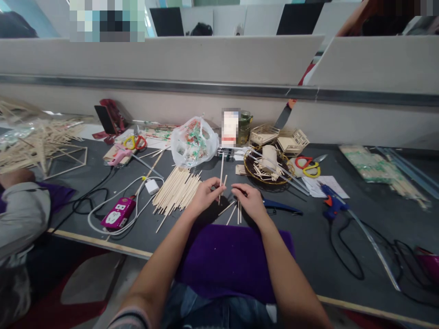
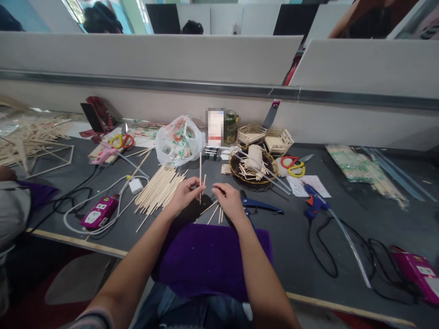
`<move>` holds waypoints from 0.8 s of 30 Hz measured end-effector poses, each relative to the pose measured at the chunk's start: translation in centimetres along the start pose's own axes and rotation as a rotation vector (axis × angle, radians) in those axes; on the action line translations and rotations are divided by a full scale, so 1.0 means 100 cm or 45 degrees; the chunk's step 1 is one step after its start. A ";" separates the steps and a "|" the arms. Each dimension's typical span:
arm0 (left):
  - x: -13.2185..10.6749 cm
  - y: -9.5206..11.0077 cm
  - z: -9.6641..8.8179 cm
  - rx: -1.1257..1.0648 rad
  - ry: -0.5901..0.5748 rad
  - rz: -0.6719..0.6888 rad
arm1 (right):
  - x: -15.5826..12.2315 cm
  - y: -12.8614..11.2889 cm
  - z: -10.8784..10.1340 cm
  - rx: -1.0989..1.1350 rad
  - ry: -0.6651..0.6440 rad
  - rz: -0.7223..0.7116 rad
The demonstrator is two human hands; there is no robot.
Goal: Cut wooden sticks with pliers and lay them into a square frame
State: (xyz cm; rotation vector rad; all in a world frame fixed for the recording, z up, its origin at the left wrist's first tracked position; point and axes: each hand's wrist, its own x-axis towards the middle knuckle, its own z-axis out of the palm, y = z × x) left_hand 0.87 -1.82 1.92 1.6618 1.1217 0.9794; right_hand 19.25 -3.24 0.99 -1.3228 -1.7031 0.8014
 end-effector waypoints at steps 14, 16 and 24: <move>-0.004 -0.037 0.008 0.184 0.102 0.223 | 0.003 -0.004 0.034 0.137 0.124 -0.069; -0.004 -0.038 0.008 0.164 0.109 0.221 | 0.002 -0.005 0.034 0.137 0.157 -0.146; -0.006 -0.028 0.012 -0.059 0.066 -0.058 | 0.004 -0.007 0.031 0.171 0.226 -0.141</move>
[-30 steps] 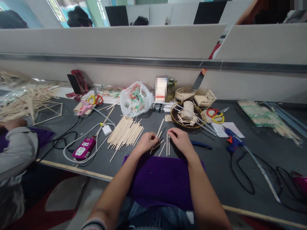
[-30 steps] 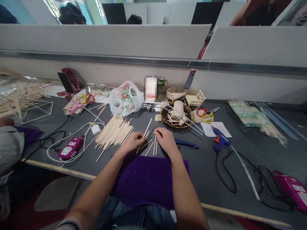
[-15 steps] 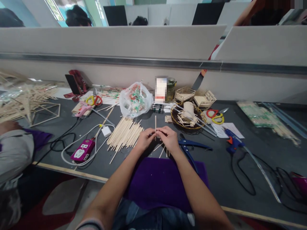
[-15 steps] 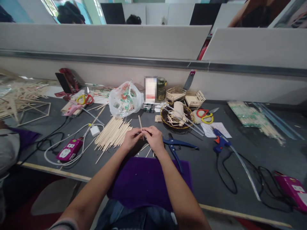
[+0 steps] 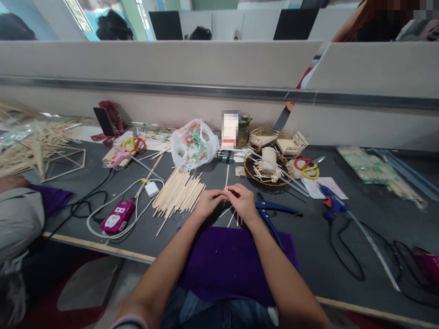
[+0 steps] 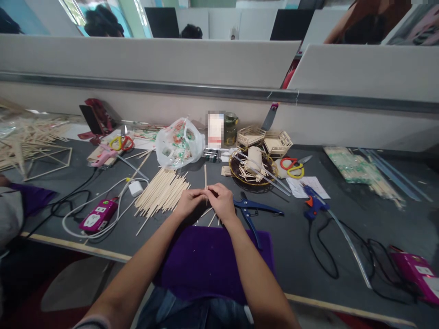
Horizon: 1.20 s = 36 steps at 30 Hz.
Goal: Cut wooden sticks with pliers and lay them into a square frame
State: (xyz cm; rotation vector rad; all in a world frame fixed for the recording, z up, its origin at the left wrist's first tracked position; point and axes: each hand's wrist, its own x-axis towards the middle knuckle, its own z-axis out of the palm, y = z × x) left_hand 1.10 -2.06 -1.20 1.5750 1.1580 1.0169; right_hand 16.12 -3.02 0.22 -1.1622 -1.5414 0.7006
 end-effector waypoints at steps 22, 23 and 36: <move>0.005 -0.012 -0.004 0.255 -0.109 0.000 | 0.001 0.014 -0.008 -0.169 -0.235 -0.050; 0.003 -0.013 -0.005 0.338 -0.107 0.043 | 0.000 0.015 -0.008 -0.204 -0.264 -0.057; 0.003 -0.021 -0.002 0.295 -0.158 0.167 | -0.004 0.019 -0.013 -0.276 -0.317 -0.098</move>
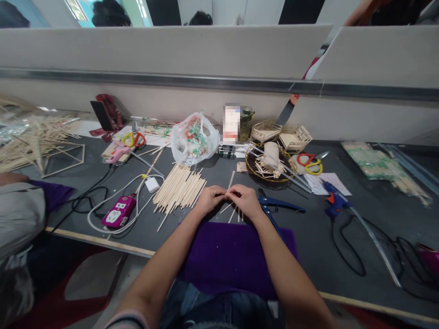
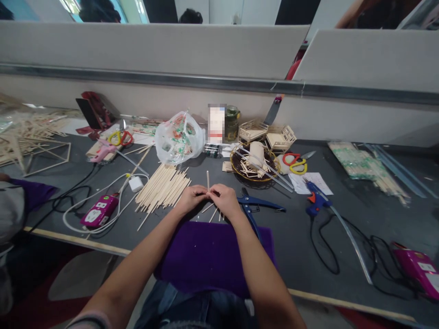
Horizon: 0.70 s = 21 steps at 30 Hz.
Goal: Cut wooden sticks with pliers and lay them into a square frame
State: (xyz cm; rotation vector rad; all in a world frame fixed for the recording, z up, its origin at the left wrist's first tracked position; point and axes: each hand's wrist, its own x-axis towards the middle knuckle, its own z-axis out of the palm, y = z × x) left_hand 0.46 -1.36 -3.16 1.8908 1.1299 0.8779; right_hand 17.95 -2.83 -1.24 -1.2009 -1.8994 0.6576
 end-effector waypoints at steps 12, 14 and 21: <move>0.000 0.001 0.004 0.068 0.011 0.003 | -0.001 -0.007 -0.002 0.032 0.058 0.004; 0.001 0.002 0.004 0.057 0.011 0.007 | -0.001 -0.008 -0.001 0.078 0.084 0.014; 0.002 0.007 0.005 -0.107 0.039 -0.137 | 0.003 -0.004 0.003 0.277 0.177 0.136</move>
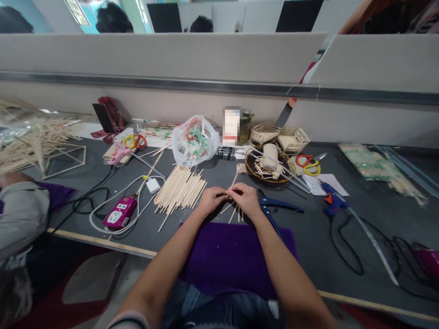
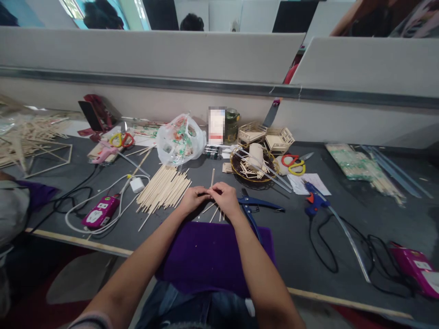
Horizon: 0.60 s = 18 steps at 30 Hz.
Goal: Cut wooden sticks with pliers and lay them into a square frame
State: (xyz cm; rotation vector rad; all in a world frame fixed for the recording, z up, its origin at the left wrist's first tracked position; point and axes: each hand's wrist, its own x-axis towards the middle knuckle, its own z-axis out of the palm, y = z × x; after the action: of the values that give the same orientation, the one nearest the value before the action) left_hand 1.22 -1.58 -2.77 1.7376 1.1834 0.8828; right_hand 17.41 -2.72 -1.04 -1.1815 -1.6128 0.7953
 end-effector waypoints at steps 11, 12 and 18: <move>0.005 0.003 0.003 -0.329 0.004 -0.088 | -0.001 -0.005 -0.003 0.106 0.083 0.098; 0.006 0.002 0.003 -0.324 0.007 -0.096 | -0.001 -0.006 -0.003 0.063 0.074 0.066; 0.003 0.003 0.002 -0.331 0.044 -0.117 | 0.001 -0.012 -0.001 -0.219 -0.031 -0.131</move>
State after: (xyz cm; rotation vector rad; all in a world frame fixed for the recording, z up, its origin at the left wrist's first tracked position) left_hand 1.64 -1.47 -2.53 1.4535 1.1081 0.9680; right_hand 17.08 -3.03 0.09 -1.2011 -1.7755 0.6175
